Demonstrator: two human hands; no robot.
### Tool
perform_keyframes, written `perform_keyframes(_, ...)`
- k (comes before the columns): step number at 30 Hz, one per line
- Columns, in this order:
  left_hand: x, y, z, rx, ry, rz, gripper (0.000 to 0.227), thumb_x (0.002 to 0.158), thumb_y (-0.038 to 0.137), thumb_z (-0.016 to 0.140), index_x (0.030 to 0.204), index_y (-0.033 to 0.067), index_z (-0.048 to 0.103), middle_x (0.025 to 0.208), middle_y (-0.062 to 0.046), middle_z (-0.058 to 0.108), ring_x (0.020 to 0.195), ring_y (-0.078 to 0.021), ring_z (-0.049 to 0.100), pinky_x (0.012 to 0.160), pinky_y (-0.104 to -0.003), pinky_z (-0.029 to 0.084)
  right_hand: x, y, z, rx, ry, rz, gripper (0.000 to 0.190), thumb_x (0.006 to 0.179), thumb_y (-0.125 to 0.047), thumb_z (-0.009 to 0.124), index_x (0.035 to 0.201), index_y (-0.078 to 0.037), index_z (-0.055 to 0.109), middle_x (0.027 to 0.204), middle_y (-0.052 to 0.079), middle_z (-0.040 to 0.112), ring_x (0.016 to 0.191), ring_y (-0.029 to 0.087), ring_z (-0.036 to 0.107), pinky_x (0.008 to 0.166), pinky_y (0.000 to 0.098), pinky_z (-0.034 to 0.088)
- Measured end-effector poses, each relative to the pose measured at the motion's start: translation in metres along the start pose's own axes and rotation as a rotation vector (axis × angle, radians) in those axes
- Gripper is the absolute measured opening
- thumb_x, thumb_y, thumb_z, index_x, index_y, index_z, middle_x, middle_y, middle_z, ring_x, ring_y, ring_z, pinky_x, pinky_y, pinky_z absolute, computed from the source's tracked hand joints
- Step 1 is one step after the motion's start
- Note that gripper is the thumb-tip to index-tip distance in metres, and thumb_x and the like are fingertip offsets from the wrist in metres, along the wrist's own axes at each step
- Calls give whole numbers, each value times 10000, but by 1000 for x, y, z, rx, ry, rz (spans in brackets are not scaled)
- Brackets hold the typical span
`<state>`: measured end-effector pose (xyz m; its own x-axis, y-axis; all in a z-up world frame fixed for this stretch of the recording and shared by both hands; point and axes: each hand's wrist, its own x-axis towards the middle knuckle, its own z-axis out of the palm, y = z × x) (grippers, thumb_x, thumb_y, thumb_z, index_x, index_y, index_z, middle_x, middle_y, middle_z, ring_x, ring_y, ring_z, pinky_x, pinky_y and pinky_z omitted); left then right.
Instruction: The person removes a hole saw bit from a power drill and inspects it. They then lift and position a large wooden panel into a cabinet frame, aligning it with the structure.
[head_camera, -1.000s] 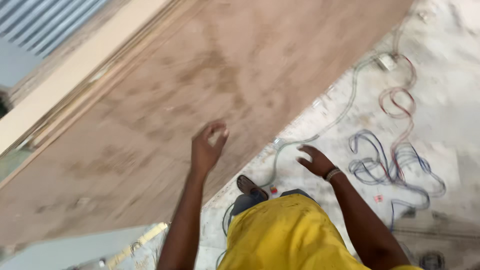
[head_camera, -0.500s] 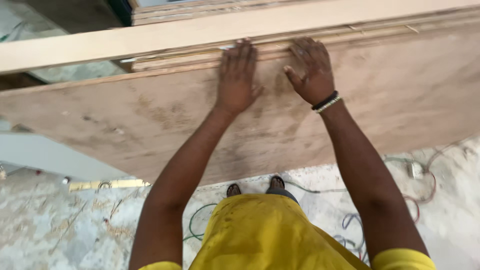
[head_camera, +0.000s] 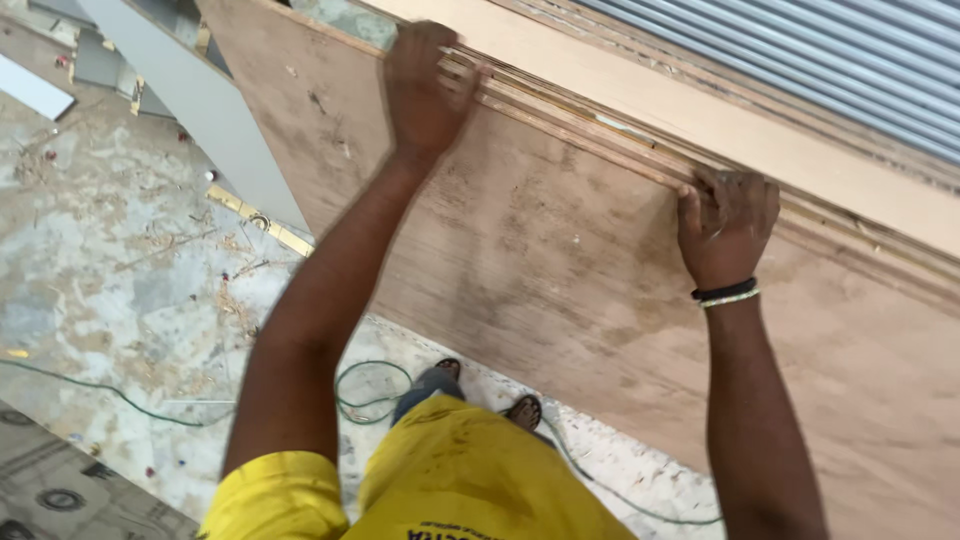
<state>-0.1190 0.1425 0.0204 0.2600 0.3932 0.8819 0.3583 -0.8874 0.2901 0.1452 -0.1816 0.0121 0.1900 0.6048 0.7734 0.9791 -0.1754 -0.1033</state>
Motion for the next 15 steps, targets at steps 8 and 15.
perform_keyframes(8, -2, -104, -30, 255, -288, 191, 614, 1089, 659, 602, 974, 57, 639, 971, -157, 590, 1039, -356, 540, 1058, -548, 334, -3, -14, 18, 5, 26, 216, 196, 1040, -238, 750, 1106, -56, 782, 1095, 162, 597, 1085, 378, 519, 1041, 523, 421)
perform_keyframes(15, -14, -99, -24, 145, -147, 178, 624, 1036, 662, 702, 946, 52, 600, 966, -141, 532, 1029, -343, 503, 1091, -553, 296, -8, 0, 53, -310, 74, 154, 128, 969, -164, 681, 899, -57, 670, 1121, 118, 571, 1189, 371, 478, 1086, 546, 386)
